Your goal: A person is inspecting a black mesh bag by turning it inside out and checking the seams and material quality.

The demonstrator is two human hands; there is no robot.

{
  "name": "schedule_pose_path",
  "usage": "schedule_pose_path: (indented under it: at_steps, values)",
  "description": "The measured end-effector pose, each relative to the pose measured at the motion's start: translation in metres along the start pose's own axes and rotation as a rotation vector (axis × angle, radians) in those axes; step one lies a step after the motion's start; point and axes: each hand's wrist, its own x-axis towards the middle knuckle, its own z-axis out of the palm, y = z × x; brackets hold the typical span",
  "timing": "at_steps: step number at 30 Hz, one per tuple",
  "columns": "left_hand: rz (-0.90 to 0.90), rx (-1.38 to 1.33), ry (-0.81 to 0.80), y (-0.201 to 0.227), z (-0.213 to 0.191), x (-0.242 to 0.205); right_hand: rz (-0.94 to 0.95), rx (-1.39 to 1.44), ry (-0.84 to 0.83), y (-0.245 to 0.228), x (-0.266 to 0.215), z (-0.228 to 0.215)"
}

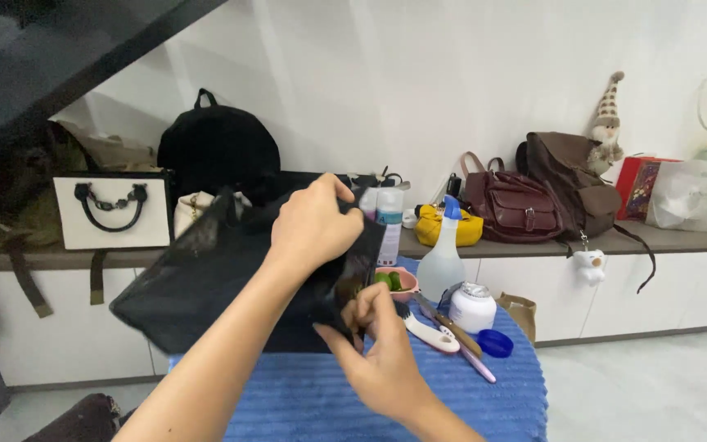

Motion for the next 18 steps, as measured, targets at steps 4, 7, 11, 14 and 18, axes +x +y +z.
schedule_pose_path:
  at_steps: [4,7,11,14,18]
  values:
    - [0.108,0.153,-0.135,0.007,-0.014,-0.008,0.059,0.387,0.133,0.017,0.012,-0.006]
    - [0.258,0.036,-0.231,-0.008,-0.029,-0.039,0.140,0.512,0.216,0.033,0.014,-0.022]
    - [0.439,0.044,-0.323,-0.050,-0.026,-0.058,0.307,0.508,0.189,0.018,0.010,-0.033]
    - [0.505,0.178,-0.118,-0.067,0.003,-0.048,0.372,0.631,0.149,0.037,0.004,-0.033]
    - [0.655,0.164,0.070,-0.075,0.040,-0.042,0.418,0.588,0.149,0.031,0.000,-0.034]
